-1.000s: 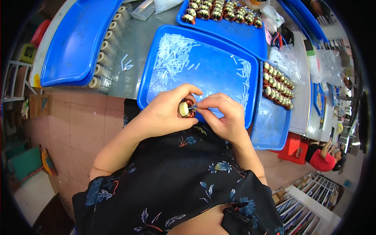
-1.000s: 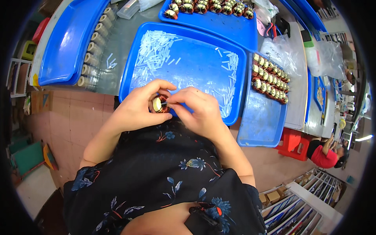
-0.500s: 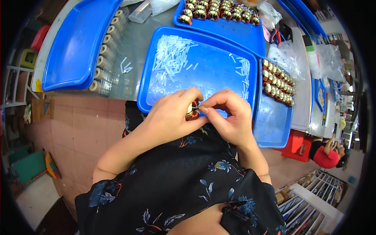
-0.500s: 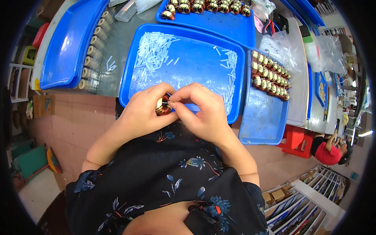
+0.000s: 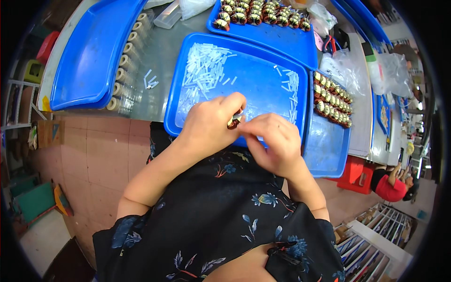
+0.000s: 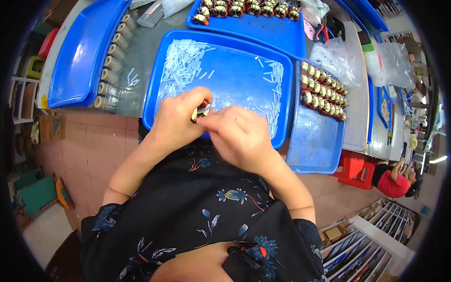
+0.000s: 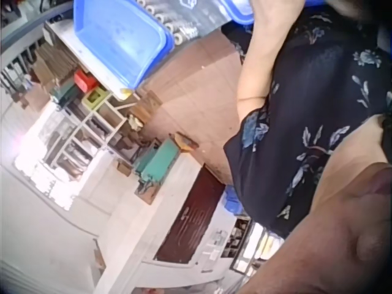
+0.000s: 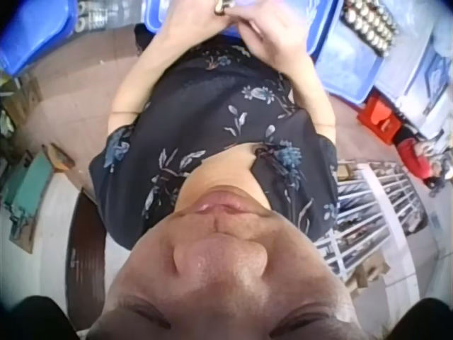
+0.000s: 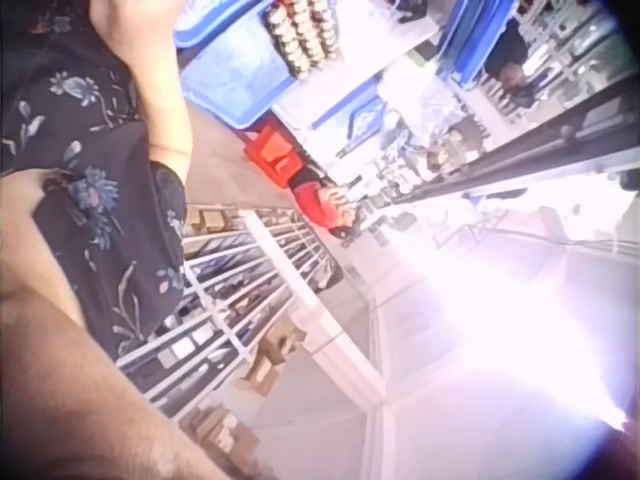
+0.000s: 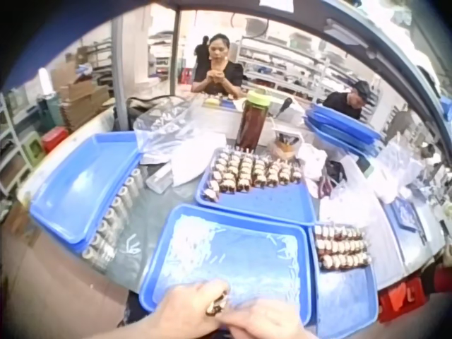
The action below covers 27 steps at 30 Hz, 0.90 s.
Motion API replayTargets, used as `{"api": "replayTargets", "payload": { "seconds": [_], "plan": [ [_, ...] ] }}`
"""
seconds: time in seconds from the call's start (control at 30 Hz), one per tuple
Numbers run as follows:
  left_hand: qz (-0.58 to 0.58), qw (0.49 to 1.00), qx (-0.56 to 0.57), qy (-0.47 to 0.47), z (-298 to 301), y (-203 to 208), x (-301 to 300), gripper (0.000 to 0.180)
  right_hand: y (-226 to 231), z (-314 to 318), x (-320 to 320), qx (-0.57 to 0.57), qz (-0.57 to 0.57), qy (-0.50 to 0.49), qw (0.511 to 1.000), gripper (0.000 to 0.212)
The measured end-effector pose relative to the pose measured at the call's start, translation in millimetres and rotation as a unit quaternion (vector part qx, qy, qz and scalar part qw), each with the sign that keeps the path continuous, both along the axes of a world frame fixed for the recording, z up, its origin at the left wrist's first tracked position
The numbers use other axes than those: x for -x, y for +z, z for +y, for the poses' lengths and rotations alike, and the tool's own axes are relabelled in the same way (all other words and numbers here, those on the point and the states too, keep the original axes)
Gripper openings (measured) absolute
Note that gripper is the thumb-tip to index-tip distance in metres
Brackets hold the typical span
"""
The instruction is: Assembling and wrapping small copper wire coils at a workbench.
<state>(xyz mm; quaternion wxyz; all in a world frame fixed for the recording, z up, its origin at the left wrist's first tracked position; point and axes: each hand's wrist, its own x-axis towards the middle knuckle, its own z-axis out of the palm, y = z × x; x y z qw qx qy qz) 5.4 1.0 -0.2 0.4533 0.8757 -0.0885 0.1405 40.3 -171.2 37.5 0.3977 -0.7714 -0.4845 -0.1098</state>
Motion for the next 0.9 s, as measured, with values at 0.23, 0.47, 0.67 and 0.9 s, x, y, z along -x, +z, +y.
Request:
{"api": "replayTargets", "payload": {
  "seconds": [0.23, 0.47, 0.67, 0.9],
  "plan": [
    [0.068, 0.994, 0.075, -0.030, 1, -2, 0, 0.028, -11, 3, -7, -0.008, 0.019, -0.007, 1.000, 0.025],
    [0.124, 0.990, 0.049, -0.051, 3, -3, -1, 0.026, -12, 0, -5, 0.010, -0.026, 0.029, 0.999, 0.023],
    [0.094, 0.993, 0.061, -0.035, 1, -3, -1, 0.024, -16, 4, -13, 0.009, 0.060, -0.002, 0.998, 0.018],
    [0.112, 0.991, 0.071, -0.031, 2, -2, 4, 0.022, -18, 9, -14, 0.010, 0.092, 0.007, 0.996, 0.018]
  ]
}}
